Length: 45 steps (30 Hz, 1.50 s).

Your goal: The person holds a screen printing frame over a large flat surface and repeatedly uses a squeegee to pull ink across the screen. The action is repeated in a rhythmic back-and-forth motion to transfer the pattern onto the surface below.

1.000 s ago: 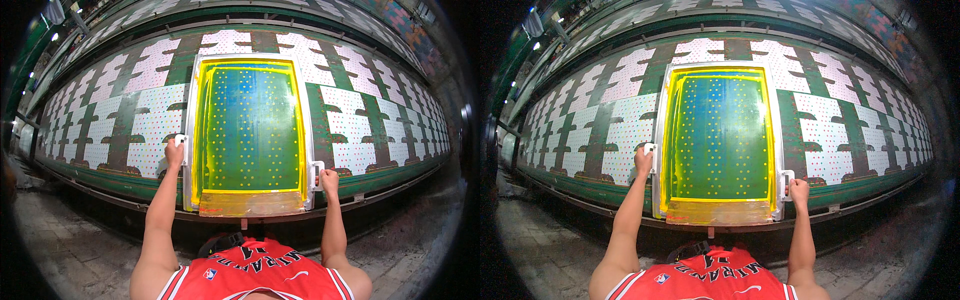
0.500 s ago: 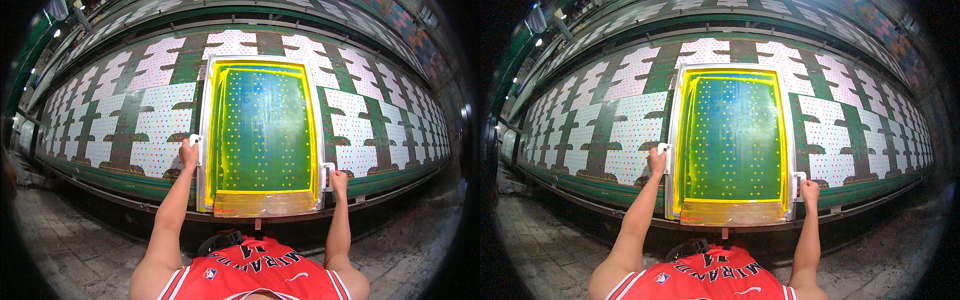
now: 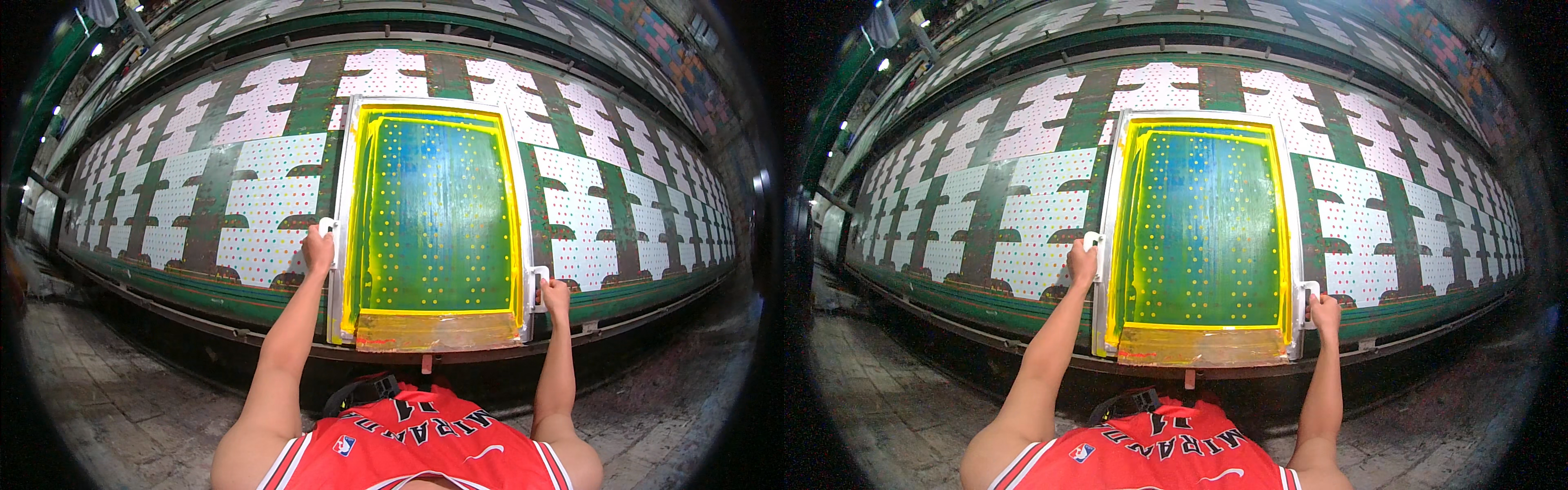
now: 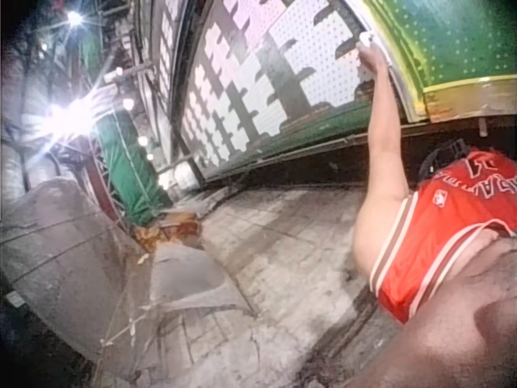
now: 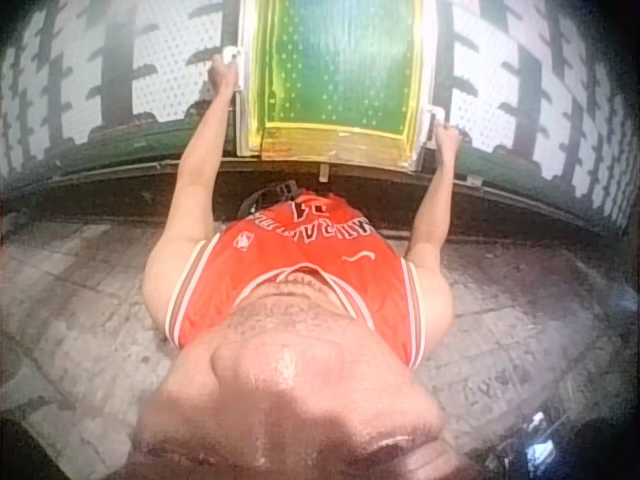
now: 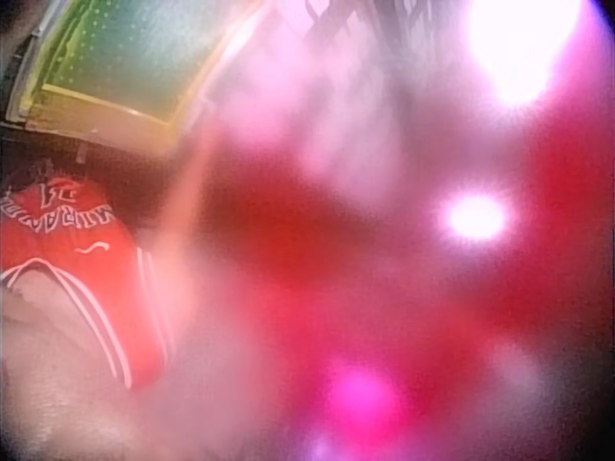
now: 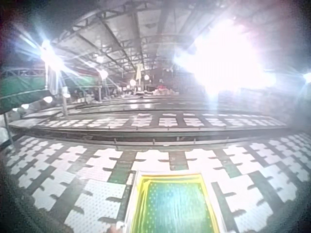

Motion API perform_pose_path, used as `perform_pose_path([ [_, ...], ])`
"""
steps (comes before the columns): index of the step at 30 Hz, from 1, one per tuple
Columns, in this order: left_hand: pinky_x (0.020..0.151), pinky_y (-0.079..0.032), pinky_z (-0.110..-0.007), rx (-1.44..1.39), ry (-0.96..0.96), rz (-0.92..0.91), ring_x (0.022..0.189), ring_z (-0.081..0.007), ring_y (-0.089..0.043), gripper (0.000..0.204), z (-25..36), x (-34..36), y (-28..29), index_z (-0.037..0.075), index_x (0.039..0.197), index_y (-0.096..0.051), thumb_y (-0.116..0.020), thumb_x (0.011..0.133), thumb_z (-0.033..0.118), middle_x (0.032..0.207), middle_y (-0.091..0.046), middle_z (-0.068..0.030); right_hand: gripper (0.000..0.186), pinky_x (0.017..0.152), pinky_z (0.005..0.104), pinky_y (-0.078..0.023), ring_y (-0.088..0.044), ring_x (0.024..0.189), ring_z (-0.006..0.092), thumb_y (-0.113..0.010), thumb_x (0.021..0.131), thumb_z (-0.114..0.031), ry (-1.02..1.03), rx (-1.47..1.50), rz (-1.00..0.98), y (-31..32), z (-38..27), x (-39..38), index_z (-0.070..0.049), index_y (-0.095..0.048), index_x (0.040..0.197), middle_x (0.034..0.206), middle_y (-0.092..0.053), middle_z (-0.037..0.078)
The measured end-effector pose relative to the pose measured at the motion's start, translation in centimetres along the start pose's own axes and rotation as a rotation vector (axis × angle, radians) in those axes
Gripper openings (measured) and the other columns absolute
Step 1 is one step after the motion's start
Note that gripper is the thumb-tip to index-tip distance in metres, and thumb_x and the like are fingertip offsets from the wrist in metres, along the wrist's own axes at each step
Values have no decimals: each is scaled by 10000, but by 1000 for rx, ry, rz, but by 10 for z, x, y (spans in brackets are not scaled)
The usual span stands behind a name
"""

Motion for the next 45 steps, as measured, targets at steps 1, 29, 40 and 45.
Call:
perform_pose_path([
  [1,882,-513,-517,4,-6,-7,995,-428,-683,307,1,0,0,2,1106,-625,-692,856,167,1029,-716,-246,374,687,398,-550,-722,649,231,-639,942,-327,6,-14,-7,-1,1,1,12,-725,807,705,-726,110],
  [29,867,-502,-556,101,43,-80,965,-480,-666,353,13,-7,4,0,1182,-517,-617,929,226,996,-698,-287,307,1027,469,-435,-537,1196,399,-688,886,-119,592,-241,286,-19,-49,-55,56,-655,1136,1266,-560,236],
  [40,862,-506,-557,114,58,-68,978,-475,-667,335,15,-9,2,-7,1148,-513,-613,934,230,1004,-694,-295,172,948,451,-479,-597,1072,370,-697,871,-98,786,-79,167,-37,-73,-102,28,-664,983,1084,-643,196],
  [45,868,-509,-557,126,41,-61,993,-469,-667,353,12,-7,0,5,1174,-516,-613,933,244,1018,-694,-292,138,867,448,-511,-619,970,359,-717,851,-97,950,-35,-124,-68,-95,-167,1,-671,938,973,-661,155],
])
Point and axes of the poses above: each hand's wrist, its own x-axis towards the middle knuckle, its own y-axis out of the back of the hand, z = x × y, the point moved 1 cm from there along x, towards the middle knuckle
